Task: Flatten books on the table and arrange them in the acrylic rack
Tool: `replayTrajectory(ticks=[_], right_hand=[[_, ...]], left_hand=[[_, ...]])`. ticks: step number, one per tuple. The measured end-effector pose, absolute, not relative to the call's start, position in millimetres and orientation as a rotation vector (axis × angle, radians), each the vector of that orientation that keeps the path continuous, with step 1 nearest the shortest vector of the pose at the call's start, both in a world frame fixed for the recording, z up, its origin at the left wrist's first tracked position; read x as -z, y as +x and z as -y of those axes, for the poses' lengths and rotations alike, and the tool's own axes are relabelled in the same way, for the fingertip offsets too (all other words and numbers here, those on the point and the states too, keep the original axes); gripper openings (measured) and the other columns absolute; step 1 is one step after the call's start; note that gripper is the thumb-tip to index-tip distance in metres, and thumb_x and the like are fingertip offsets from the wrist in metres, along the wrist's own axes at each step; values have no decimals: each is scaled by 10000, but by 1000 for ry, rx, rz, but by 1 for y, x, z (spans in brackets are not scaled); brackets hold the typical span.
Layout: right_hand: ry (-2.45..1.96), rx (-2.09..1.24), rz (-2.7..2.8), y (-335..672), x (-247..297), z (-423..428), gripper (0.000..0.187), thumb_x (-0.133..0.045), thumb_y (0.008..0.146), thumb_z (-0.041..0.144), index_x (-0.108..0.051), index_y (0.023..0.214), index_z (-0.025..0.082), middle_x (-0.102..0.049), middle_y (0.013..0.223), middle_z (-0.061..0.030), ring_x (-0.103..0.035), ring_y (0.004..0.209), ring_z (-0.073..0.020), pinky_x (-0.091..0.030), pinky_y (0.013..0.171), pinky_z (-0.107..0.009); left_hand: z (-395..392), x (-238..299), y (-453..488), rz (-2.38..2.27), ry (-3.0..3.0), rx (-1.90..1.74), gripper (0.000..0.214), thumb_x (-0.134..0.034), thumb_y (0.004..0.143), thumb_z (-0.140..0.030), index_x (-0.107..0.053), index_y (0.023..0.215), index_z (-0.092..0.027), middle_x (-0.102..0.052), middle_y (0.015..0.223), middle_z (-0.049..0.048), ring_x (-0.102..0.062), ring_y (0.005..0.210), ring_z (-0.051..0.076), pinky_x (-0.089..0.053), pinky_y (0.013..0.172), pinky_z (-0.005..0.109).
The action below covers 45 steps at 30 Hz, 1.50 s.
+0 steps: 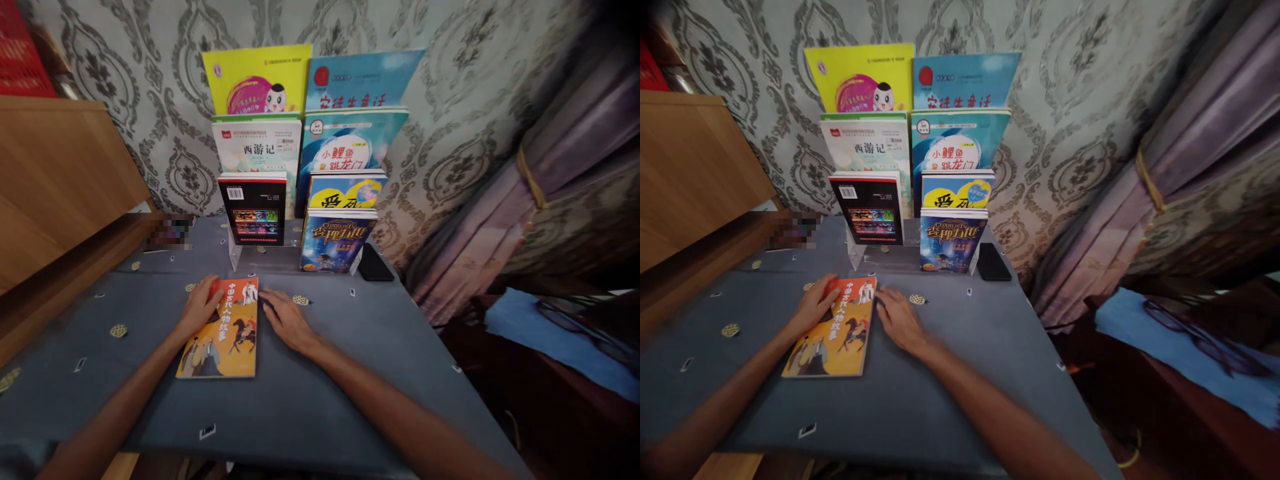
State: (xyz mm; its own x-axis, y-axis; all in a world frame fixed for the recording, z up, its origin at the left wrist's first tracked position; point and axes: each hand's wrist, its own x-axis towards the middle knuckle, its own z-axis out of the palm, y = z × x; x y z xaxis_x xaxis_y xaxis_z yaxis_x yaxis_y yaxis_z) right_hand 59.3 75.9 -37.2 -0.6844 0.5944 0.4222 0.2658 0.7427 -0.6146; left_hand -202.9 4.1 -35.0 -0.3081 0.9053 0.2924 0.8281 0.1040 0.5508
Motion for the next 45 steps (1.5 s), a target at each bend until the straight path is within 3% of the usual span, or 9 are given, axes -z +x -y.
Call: replayTrajectory(ticks=[6, 12, 20, 26, 31, 38, 45], right_hand=[[-745, -721, 2209, 59, 40, -80, 361, -463, 975, 206, -621, 1299, 190, -615, 1368, -149, -573, 1284, -251, -447, 1112, -448], [-751, -694, 2182, 61, 43, -85, 388, -474, 919, 126, -637, 1266, 187, -613, 1351, -137, -572, 1271, -238, -453, 1101, -427], [-933, -603, 2241, 71, 42, -101, 366, -488, 935, 168, -653, 1261, 163, -556, 1424, -169, -496, 1367, -266, -409, 1140, -425], [-960, -563, 2285, 77, 40, -112, 370, -474, 950, 180, -655, 1273, 168, -600, 1383, -156, -502, 1354, -260, -418, 1128, -439], [-951, -422, 2351, 77, 28, -105, 342, -475, 949, 146, -684, 1219, 152, -562, 1436, -165, -495, 1351, -276, -396, 1124, -463], [-552, -361, 2548, 77, 11, -92, 301, -494, 988, 195, -687, 1219, 178, -668, 1327, -131, -532, 1337, -248, -314, 1159, -494], [-602, -368, 2611, 76, 10, -89, 335, -485, 996, 217, -654, 1283, 180, -648, 1361, -140, -539, 1342, -236, -287, 1178, -498]], left_hand=[[-8, 31, -171, -2169, 1653, -1290, 438, -380, 929, -508, -593, 1167, -208, -644, 1132, 103, -606, 1101, 270, -475, 1010, 466], [-15, 31, -151, -2110, 1572, -1357, 362, -381, 944, -486, -576, 1113, -232, -633, 1084, 79, -605, 1064, 256, -466, 996, 456], [-27, 28, -126, -2003, 1535, -1392, 335, -382, 960, -442, -571, 1101, -205, -650, 1093, 80, -608, 1074, 243, -470, 994, 418], [-36, 30, -119, -1960, 1562, -1360, 291, -382, 972, -385, -591, 1080, -214, -655, 1071, 63, -613, 1061, 222, -485, 991, 391], [-35, 32, -126, -1933, 1796, -1276, 335, -399, 958, -344, -625, 1159, -199, -643, 1199, 95, -597, 1155, 234, -459, 1058, 426], [-25, 33, -125, -1915, 2098, -1023, 393, -364, 996, -332, -658, 1219, -198, -618, 1368, 95, -460, 1383, 251, -352, 1160, 498], [-22, 31, -122, -1941, 2127, -931, 401, -379, 993, -320, -638, 1276, -206, -597, 1410, 97, -486, 1363, 249, -372, 1139, 491]])
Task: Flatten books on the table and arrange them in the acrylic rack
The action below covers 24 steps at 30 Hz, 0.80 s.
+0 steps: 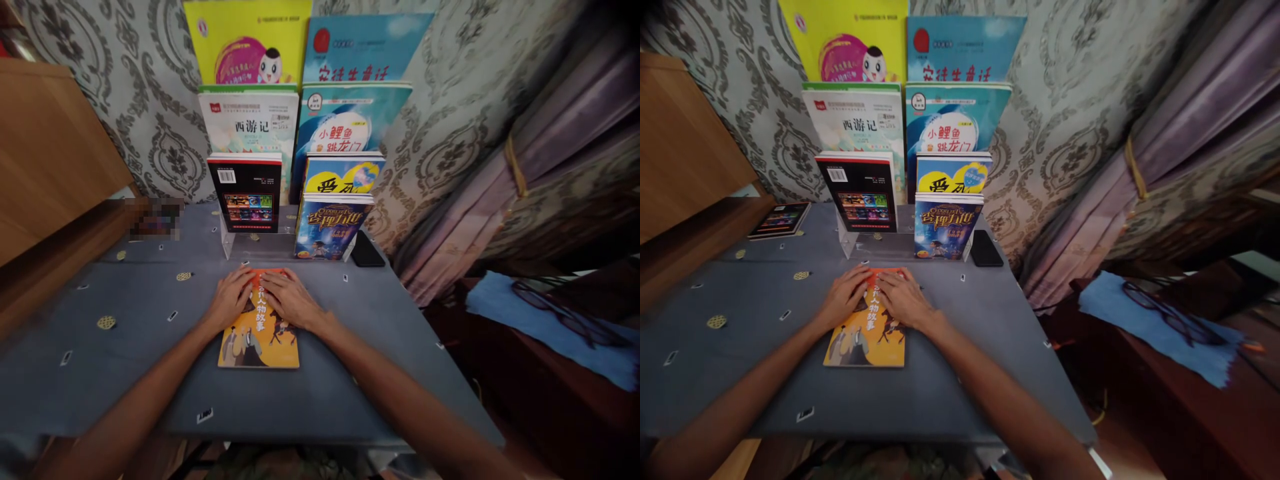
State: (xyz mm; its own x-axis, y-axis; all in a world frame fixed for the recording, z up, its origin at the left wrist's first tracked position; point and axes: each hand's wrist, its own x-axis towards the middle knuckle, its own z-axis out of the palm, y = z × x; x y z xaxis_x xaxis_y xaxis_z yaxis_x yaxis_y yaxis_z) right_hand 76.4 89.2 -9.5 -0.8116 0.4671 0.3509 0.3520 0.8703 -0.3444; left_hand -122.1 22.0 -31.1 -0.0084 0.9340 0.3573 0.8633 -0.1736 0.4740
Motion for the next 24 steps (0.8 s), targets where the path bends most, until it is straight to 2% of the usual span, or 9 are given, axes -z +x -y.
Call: replayTrajectory(ticks=[6, 13, 20, 24], right_hand=[[-873, -351, 2523, 81, 14, -87, 379, -466, 989, 244, -626, 1327, 183, -586, 1431, -158, -488, 1388, -271, -279, 1173, -558], [-1033, -376, 2448, 84, 13, -82, 367, -429, 986, 189, -644, 1283, 169, -593, 1425, -154, -488, 1386, -282, -279, 1155, -579], [-1032, -397, 2390, 85, 16, -82, 349, -446, 972, 175, -663, 1245, 175, -626, 1386, -150, -510, 1367, -276, -300, 1147, -558], [-986, -445, 2336, 87, 18, -87, 332, -473, 957, 184, -687, 1211, 199, -656, 1351, -127, -549, 1329, -256, -383, 1113, -482]], left_hand=[[-21, 29, -121, -1961, 2133, -889, 399, -389, 996, -322, -622, 1304, -225, -587, 1418, 93, -496, 1344, 249, -395, 1110, 473], [-20, 27, -119, -1976, 2150, -863, 397, -390, 1000, -323, -623, 1304, -222, -583, 1431, 94, -489, 1357, 255, -405, 1101, 474], [-20, 28, -120, -1987, 2164, -834, 413, -382, 1005, -339, -623, 1321, -225, -572, 1447, 97, -474, 1380, 259, -383, 1126, 487], [-20, 24, -116, -1997, 2196, -776, 414, -397, 999, -335, -614, 1333, -218, -564, 1459, 106, -451, 1409, 285, -346, 1144, 534]])
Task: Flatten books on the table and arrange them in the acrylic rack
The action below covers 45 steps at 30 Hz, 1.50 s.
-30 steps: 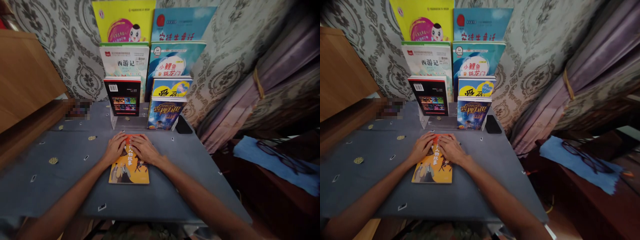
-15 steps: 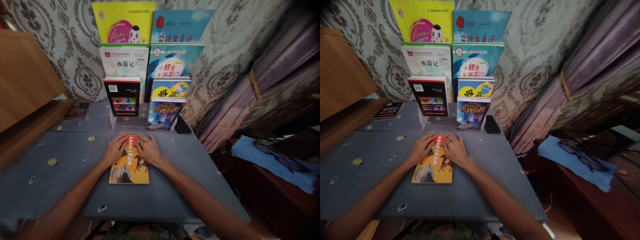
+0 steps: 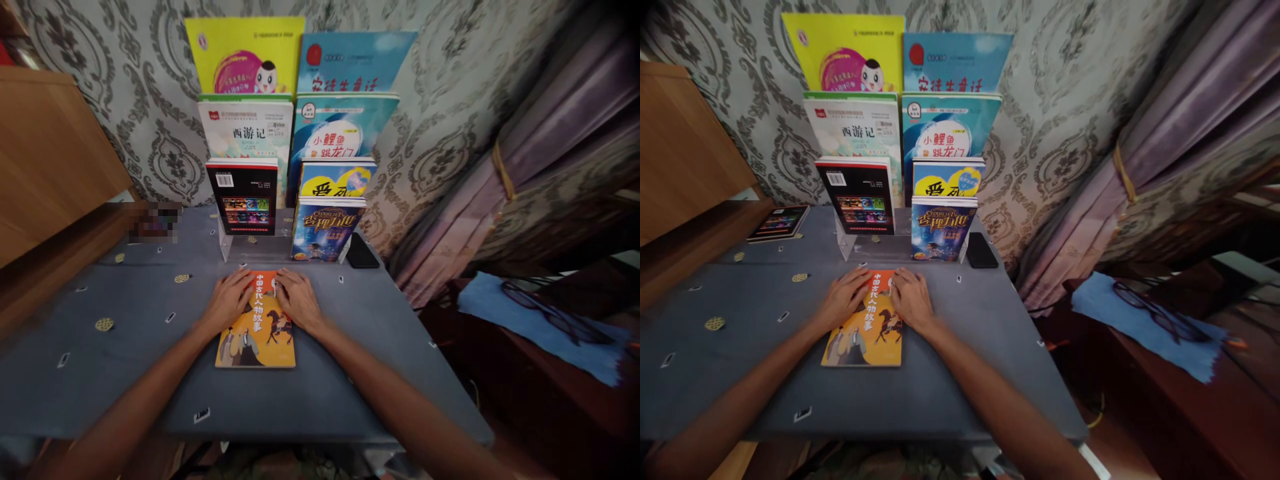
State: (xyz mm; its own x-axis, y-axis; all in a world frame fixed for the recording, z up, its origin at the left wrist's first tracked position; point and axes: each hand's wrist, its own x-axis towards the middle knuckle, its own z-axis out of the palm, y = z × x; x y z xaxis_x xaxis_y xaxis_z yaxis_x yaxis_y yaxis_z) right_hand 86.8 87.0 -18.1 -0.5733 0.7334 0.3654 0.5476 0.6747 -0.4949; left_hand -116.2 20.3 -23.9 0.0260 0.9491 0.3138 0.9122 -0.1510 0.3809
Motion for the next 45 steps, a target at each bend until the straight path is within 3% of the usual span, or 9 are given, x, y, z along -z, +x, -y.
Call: replayTrajectory(ticks=[7, 14, 30, 45], right_hand=[[-1006, -712, 2120, 94, 23, -103, 379, -403, 1006, 278, -628, 1306, 218, -707, 1275, -82, -654, 1185, -232, -472, 1049, -403], [-979, -853, 1984, 96, 23, -111, 378, -359, 1030, 311, -603, 1300, 209, -750, 1178, -79, -691, 1115, -210, -500, 1002, -367], [-906, -871, 1904, 94, 33, -117, 364, -380, 1017, 360, -640, 1227, 215, -767, 1116, -88, -705, 1068, -236, -506, 965, -392], [-889, -842, 1947, 93, 40, -119, 351, -398, 1008, 345, -642, 1229, 224, -757, 1125, -82, -697, 1066, -235, -507, 971, -398]], left_hand=[[-24, 16, -113, -1999, 2294, -621, 444, -425, 986, -354, -580, 1380, -222, -534, 1487, 120, -453, 1412, 310, -268, 1174, 598], [-35, 10, -102, -1850, 2377, -555, 477, -392, 1001, -364, -541, 1419, -191, -520, 1498, 119, -437, 1429, 280, -291, 1180, 538], [-22, 1, -77, -1586, 2498, -397, 454, -356, 1039, -357, -466, 1475, -291, -453, 1557, 62, -351, 1483, 216, -214, 1214, 533], [12, 2, -61, -1601, 2514, -423, 517, -390, 1017, -521, -523, 1429, -239, -467, 1545, 100, -369, 1473, 260, -239, 1211, 565]])
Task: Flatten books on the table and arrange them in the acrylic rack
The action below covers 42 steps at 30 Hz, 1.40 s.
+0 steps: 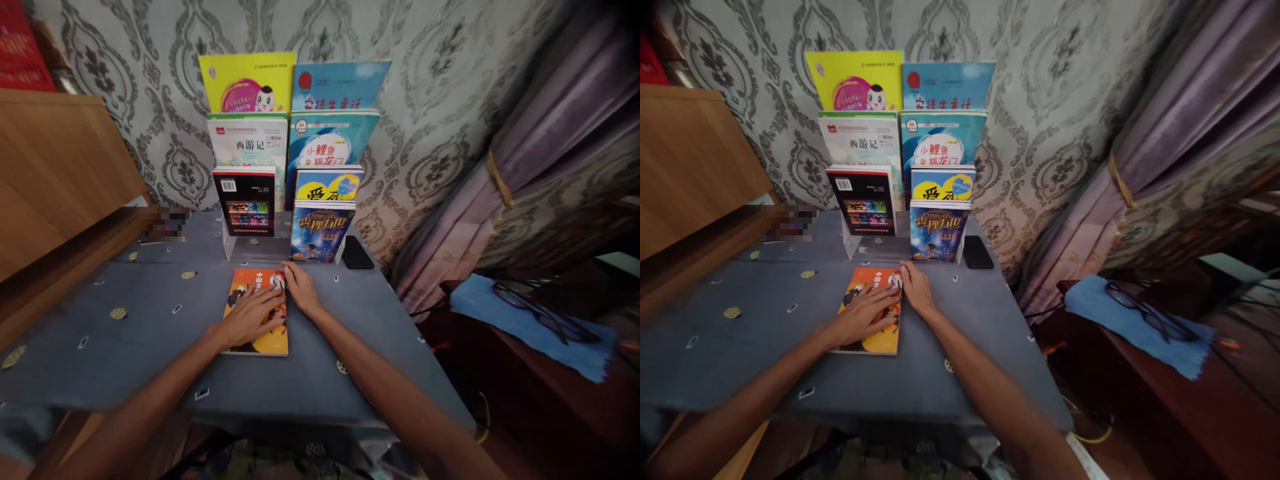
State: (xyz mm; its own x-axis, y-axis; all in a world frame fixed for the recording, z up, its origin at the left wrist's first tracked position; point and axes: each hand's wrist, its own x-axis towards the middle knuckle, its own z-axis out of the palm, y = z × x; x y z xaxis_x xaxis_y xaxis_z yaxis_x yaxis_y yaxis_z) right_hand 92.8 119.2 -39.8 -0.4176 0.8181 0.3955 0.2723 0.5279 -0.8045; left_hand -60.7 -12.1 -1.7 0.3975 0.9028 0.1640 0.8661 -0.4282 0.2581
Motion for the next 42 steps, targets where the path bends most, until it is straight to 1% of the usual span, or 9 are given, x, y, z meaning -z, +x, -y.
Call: replayTrajectory(ticks=[5, 11, 16, 20, 26, 31, 35, 42], right_hand=[[-888, -828, 1968, 92, 41, -120, 337, -403, 1005, 335, -636, 1223, 225, -752, 1129, -82, -692, 1075, -229, -492, 998, -403], [-889, -820, 2000, 92, 40, -118, 337, -399, 1002, 328, -641, 1203, 209, -748, 1121, -93, -695, 1049, -232, -506, 971, -407], [-896, -770, 2034, 92, 40, -116, 323, -413, 998, 308, -640, 1208, 217, -738, 1153, -88, -675, 1083, -230, -500, 978, -403], [-895, -745, 2049, 92, 41, -115, 304, -438, 986, 270, -637, 1213, 234, -732, 1157, -69, -665, 1095, -214, -495, 986, -376], [-900, -756, 2083, 93, 38, -110, 346, -437, 951, 190, -621, 1242, 217, -712, 1209, -88, -642, 1152, -236, -481, 1024, -410], [-903, -738, 2093, 93, 38, -110, 335, -454, 947, 175, -633, 1223, 235, -716, 1207, -72, -637, 1155, -232, -477, 1028, -417], [-906, -737, 2098, 93, 37, -110, 330, -462, 949, 175, -640, 1219, 237, -713, 1210, -70, -631, 1160, -225, -469, 1034, -404], [-890, -788, 2069, 97, 35, -110, 318, -458, 959, 213, -649, 1213, 210, -708, 1232, -95, -629, 1188, -233, -470, 1050, -420]], left_hand=[[12, 5, -59, -1603, 2542, -476, 505, -384, 1019, -521, -523, 1427, -259, -491, 1529, 91, -386, 1463, 251, -242, 1212, 560], [12, 3, -60, -1597, 2519, -448, 507, -383, 1019, -517, -521, 1429, -254, -492, 1528, 89, -386, 1462, 261, -253, 1205, 573], [12, 5, -61, -1585, 2530, -453, 517, -378, 1018, -532, -498, 1450, -275, -483, 1536, 84, -383, 1462, 273, -237, 1206, 591], [12, 4, -61, -1577, 2534, -445, 523, -366, 1024, -525, -480, 1465, -268, -494, 1527, 95, -379, 1464, 274, -233, 1205, 594], [10, 7, -63, -1584, 2520, -463, 499, -359, 1037, -492, -458, 1478, -281, -489, 1531, 86, -391, 1459, 244, -238, 1212, 567], [-1, 13, -88, -1713, 2487, -464, 513, -369, 1030, -492, -474, 1462, -234, -489, 1530, 100, -429, 1434, 239, -300, 1199, 525], [-9, 15, -111, -1783, 2496, -531, 476, -367, 1033, -438, -511, 1424, -207, -546, 1482, 101, -483, 1390, 233, -363, 1170, 485], [-15, 15, -115, -1795, 2577, -621, 406, -384, 1022, -344, -560, 1364, -214, -613, 1396, 103, -557, 1287, 255, -435, 1090, 486]])
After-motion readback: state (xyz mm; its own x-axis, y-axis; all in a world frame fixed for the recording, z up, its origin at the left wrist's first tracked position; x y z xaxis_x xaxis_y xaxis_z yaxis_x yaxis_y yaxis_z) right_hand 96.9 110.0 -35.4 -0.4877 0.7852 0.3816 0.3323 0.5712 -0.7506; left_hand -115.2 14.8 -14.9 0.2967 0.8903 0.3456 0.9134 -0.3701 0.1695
